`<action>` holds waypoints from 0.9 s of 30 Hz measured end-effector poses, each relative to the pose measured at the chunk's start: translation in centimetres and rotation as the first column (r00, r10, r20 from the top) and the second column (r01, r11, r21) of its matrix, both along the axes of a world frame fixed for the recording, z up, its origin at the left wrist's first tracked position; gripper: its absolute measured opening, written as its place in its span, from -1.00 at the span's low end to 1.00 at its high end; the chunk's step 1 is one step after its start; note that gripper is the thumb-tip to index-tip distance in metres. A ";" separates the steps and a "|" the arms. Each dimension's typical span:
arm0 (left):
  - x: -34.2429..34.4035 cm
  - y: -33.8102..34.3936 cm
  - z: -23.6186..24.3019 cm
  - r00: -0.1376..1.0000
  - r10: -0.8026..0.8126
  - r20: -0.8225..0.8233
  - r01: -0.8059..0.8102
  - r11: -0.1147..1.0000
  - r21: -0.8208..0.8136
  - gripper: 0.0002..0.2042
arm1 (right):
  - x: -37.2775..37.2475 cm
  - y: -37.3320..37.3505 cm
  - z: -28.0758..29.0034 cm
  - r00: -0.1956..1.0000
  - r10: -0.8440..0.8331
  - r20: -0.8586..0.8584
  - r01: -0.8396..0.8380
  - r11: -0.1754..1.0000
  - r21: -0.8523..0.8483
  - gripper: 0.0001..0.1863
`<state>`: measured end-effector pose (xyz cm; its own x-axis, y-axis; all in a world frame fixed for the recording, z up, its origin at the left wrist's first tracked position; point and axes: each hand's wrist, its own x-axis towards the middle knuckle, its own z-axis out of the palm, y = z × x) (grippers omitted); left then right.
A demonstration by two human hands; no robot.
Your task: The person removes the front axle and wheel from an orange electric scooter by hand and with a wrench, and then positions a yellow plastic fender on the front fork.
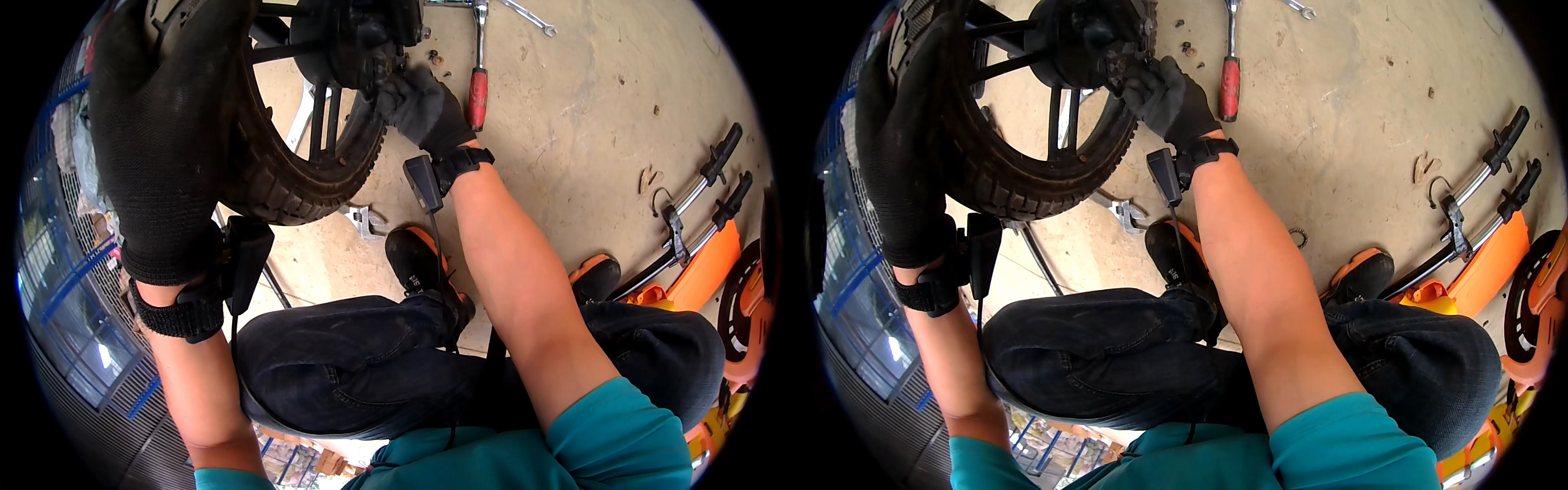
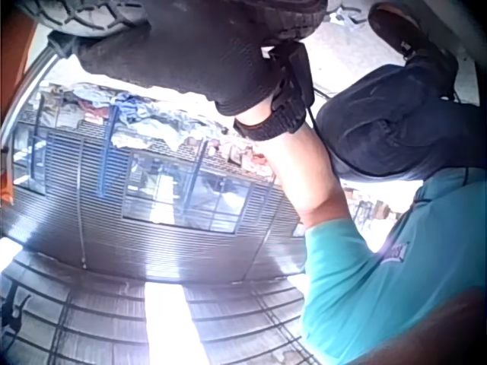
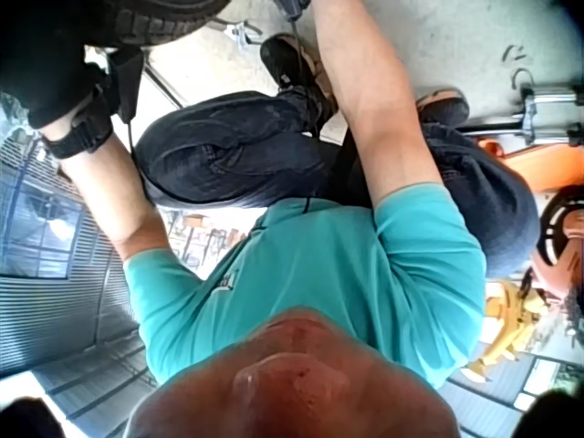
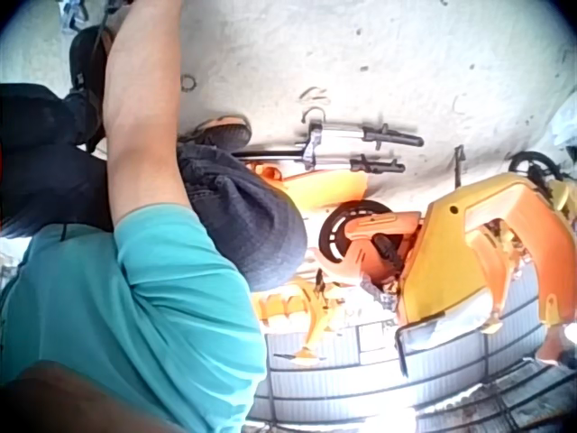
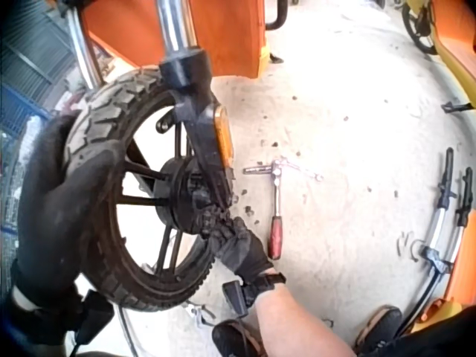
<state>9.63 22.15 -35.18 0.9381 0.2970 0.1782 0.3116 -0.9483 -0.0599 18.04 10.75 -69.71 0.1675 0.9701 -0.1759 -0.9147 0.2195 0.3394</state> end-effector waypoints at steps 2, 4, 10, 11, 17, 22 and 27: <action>0.0 0.1 0.0 0.999 -0.029 -0.029 0.031 0.998 0.054 -0.52 | 0.0 -0.2 0.4 0.999 -0.034 -0.017 0.034 0.999 -0.024 -0.76; 0.2 0.1 0.3 0.997 -0.050 -0.059 0.056 0.993 0.103 -0.51 | -0.3 -0.2 0.4 0.997 -0.064 -0.051 0.065 0.998 0.021 -0.78; 0.5 0.1 0.4 0.989 -0.084 -0.124 0.108 0.974 0.200 -0.51 | -0.4 0.2 0.7 0.986 -0.144 -0.087 0.154 0.980 0.125 -0.76; 0.5 0.1 0.4 0.987 -0.087 -0.134 0.115 0.969 0.220 -0.51 | -0.3 0.3 0.9 0.987 -0.136 -0.082 0.142 0.987 0.077 -0.75; 0.5 0.1 0.2 0.993 -0.086 -0.086 0.097 0.986 0.137 -0.51 | -0.2 1.2 -1.0 0.991 -0.066 -0.113 0.087 0.977 0.196 -0.73; 0.6 -0.6 -0.2 0.997 0.030 0.074 -0.019 0.989 -0.147 -0.52 | -0.2 1.4 -1.9 0.996 -0.068 -0.052 0.081 0.942 0.325 -0.74; 0.6 -0.8 -0.6 0.981 0.129 0.147 -0.084 0.956 -0.280 -0.53 | -1.9 0.8 0.3 0.928 -0.255 0.273 0.261 0.965 0.014 -0.76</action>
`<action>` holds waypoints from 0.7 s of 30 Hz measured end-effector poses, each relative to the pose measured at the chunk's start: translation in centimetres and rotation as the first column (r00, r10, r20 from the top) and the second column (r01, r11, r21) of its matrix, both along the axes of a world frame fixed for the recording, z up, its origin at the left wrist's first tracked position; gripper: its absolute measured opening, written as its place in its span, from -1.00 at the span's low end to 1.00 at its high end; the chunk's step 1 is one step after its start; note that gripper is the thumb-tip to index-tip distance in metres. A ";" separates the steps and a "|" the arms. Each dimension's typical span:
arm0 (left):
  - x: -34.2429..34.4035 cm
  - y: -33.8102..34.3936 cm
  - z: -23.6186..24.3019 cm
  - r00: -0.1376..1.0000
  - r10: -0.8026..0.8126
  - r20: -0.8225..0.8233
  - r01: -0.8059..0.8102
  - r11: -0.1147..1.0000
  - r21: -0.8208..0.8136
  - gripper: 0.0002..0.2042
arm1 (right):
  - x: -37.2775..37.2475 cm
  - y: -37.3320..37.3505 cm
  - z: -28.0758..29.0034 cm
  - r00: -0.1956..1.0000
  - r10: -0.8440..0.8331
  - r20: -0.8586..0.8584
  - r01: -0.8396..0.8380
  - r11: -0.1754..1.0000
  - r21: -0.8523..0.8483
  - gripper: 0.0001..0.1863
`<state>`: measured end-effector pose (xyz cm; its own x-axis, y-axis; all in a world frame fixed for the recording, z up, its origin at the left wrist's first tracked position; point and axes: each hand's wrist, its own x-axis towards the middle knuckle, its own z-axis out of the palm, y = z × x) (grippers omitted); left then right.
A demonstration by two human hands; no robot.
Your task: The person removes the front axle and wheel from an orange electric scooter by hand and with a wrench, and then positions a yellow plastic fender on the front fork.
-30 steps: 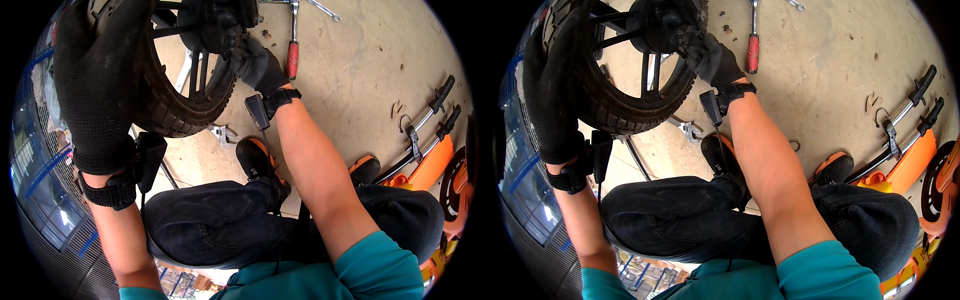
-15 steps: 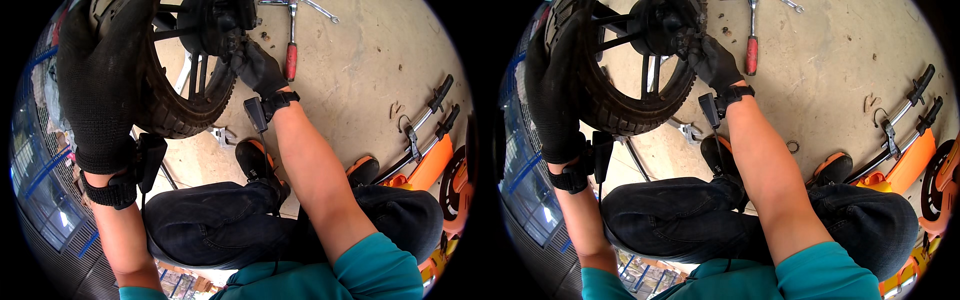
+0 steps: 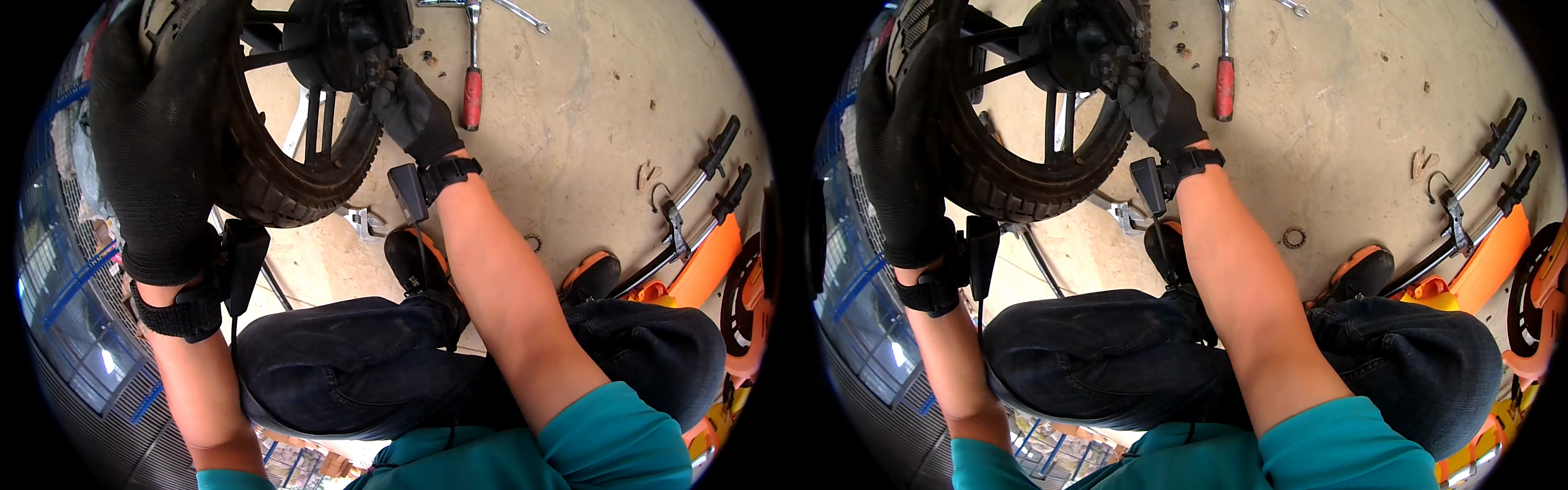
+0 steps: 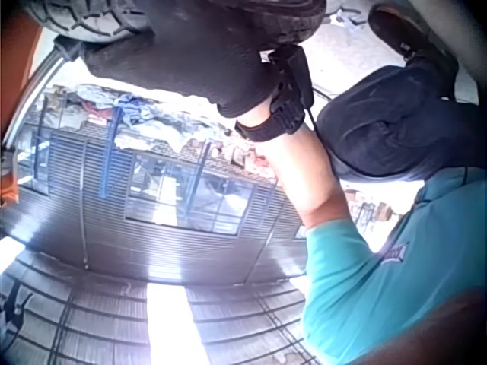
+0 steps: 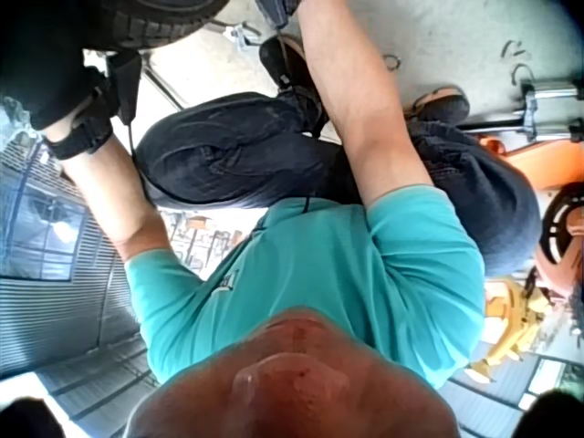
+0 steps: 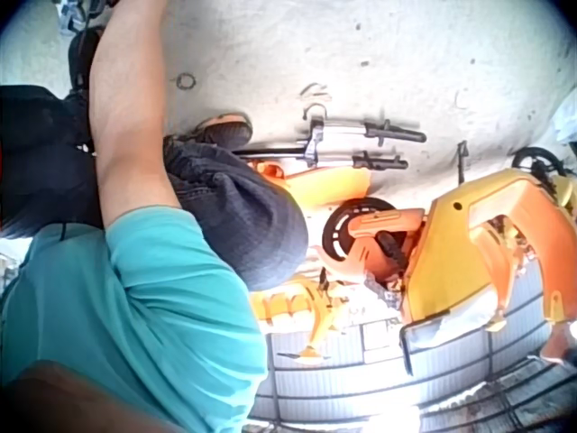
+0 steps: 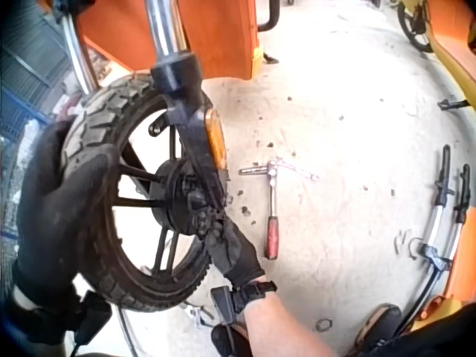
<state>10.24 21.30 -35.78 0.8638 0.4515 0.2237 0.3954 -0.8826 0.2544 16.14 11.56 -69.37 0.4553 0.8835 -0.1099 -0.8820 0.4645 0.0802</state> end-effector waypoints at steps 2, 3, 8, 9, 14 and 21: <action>0.2 -0.1 -0.1 1.000 0.009 0.004 -0.009 1.000 -0.001 -0.53 | 0.4 -0.4 1.1 0.924 0.108 -0.367 -0.028 0.976 0.216 -0.76; 0.5 -0.3 0.0 1.000 0.018 -0.003 -0.018 1.000 -0.008 -0.53 | 0.5 -0.5 1.2 0.941 0.093 -0.324 -0.033 0.982 0.188 -0.76; 0.9 -0.1 0.1 1.000 -0.014 0.023 0.016 0.996 -0.093 -0.56 | 0.3 0.3 0.8 0.984 0.012 -0.176 -0.003 0.999 0.053 -0.71; 0.6 0.3 0.3 0.994 -0.087 -0.073 0.094 0.991 0.097 -0.56 | 0.2 0.4 0.6 0.980 0.017 -0.199 -0.003 0.997 0.071 -0.72; 0.0 0.9 1.2 0.927 -0.152 -0.343 0.310 0.825 0.472 -0.55 | 0.4 0.4 0.5 0.993 0.095 -0.070 -0.091 0.994 0.052 -0.74; 0.2 0.5 1.3 0.906 -0.085 -0.415 0.335 0.743 0.579 -0.53 | 2.1 0.7 -0.2 0.925 0.285 -0.251 -0.239 0.951 0.198 -0.65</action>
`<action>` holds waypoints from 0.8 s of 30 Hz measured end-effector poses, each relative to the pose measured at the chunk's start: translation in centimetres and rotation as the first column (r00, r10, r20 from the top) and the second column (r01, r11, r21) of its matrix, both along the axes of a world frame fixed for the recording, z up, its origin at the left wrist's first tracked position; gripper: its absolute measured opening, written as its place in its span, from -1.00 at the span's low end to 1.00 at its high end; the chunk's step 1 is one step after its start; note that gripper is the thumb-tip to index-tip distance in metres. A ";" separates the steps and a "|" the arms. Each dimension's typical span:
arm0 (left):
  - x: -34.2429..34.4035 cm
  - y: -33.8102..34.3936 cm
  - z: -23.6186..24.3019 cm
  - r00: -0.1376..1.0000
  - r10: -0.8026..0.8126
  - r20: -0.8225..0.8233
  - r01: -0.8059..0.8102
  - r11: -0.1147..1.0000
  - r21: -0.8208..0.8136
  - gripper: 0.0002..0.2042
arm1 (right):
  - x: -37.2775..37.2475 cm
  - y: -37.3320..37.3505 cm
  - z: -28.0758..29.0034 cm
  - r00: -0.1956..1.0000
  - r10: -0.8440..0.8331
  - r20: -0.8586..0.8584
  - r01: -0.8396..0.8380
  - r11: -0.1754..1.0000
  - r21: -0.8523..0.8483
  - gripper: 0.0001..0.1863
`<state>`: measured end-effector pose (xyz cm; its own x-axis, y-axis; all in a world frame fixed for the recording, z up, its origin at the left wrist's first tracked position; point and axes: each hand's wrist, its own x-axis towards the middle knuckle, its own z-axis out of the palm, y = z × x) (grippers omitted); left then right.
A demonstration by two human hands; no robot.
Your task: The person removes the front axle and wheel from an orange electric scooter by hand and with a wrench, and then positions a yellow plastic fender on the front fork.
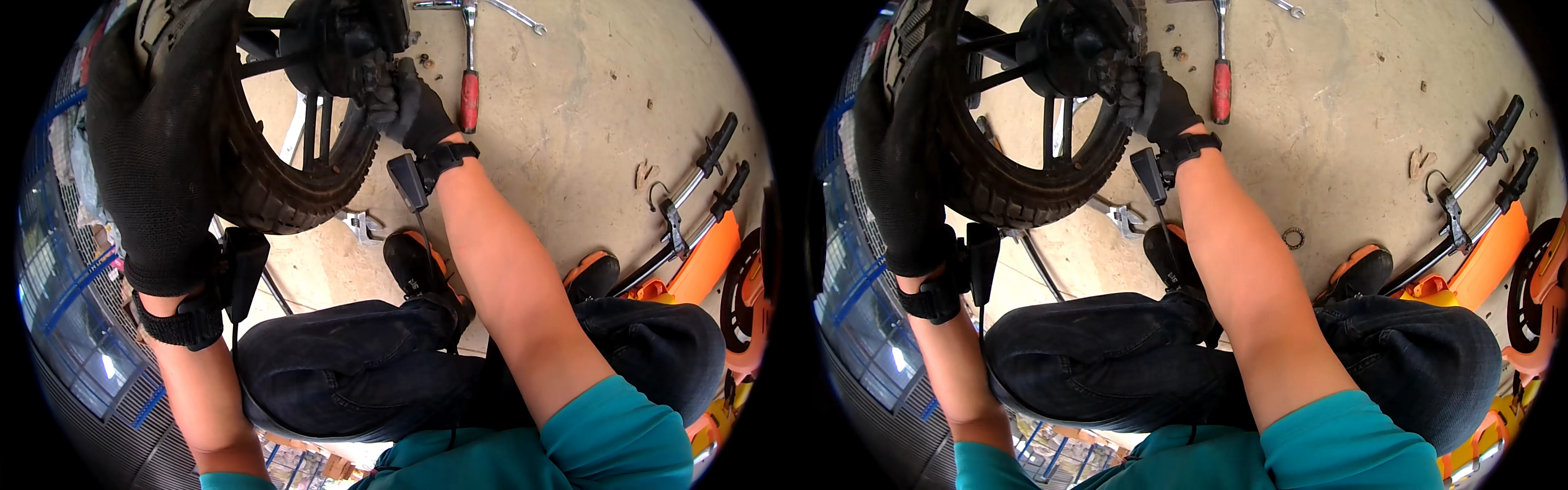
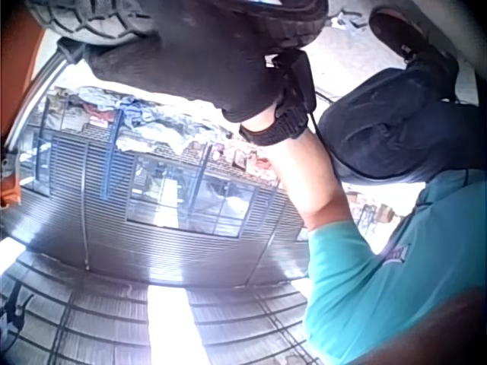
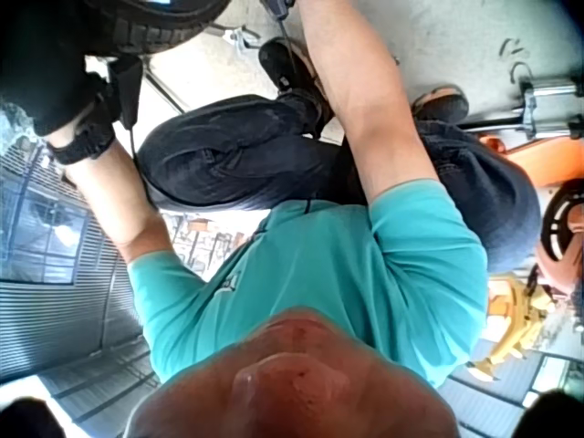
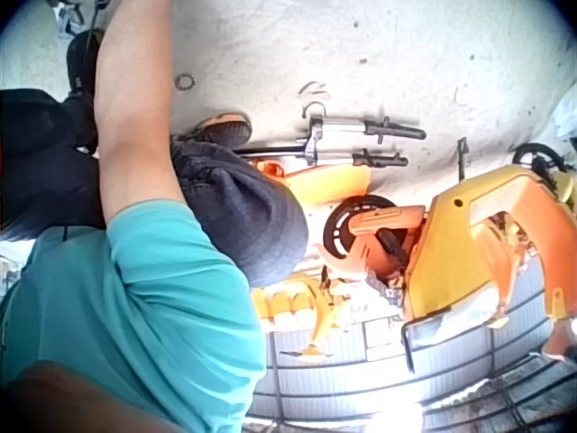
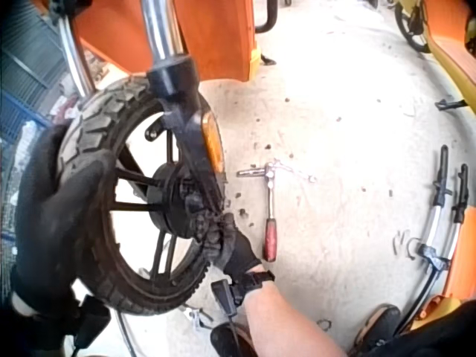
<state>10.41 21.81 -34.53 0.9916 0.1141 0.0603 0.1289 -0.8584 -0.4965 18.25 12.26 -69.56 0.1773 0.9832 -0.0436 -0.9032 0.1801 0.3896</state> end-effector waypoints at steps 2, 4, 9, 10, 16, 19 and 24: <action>-0.2 0.1 -0.1 0.998 0.041 0.057 -0.036 0.996 -0.081 -0.53 | 0.0 -0.8 2.5 0.999 -0.018 -0.046 0.009 0.983 -0.185 -0.68; -0.5 -0.3 -0.8 0.952 0.202 0.230 -0.082 0.893 -0.443 -0.53 | 0.0 -1.4 4.4 0.997 -0.070 -0.015 0.063 0.959 -0.277 -0.74; -0.9 0.0 -1.3 0.912 0.293 0.287 -0.045 0.766 -0.641 -0.53 | -1.2 -0.7 0.7 0.991 -0.121 -0.062 0.110 0.982 -0.155 -0.67; -0.9 0.5 -1.0 0.954 0.177 0.240 -0.042 0.876 -0.481 -0.53 | -1.2 -0.5 0.5 0.994 -0.105 -0.026 0.099 0.979 -0.176 -0.67; -0.3 0.3 -0.3 0.993 0.044 0.106 -0.017 0.970 -0.241 -0.55 | -0.4 0.7 -2.0 0.993 -0.021 0.117 0.000 0.983 0.184 -0.53; -0.1 0.1 -0.1 0.998 0.024 0.058 -0.015 0.988 -0.157 -0.57 | 0.0 -0.2 -1.3 0.997 0.075 0.030 -0.077 0.993 0.085 -0.56; 0.1 -0.1 -0.6 0.981 0.116 0.155 -0.037 0.898 -0.438 -0.59 | -0.5 -1.5 1.0 0.997 -0.055 0.048 0.063 0.982 -0.177 -0.67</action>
<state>10.54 21.72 -35.18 0.9571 0.2431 0.1575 0.2526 -0.9666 -0.0434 17.73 10.77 -68.58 0.2399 0.9481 -0.2087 -0.9040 0.2965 0.3079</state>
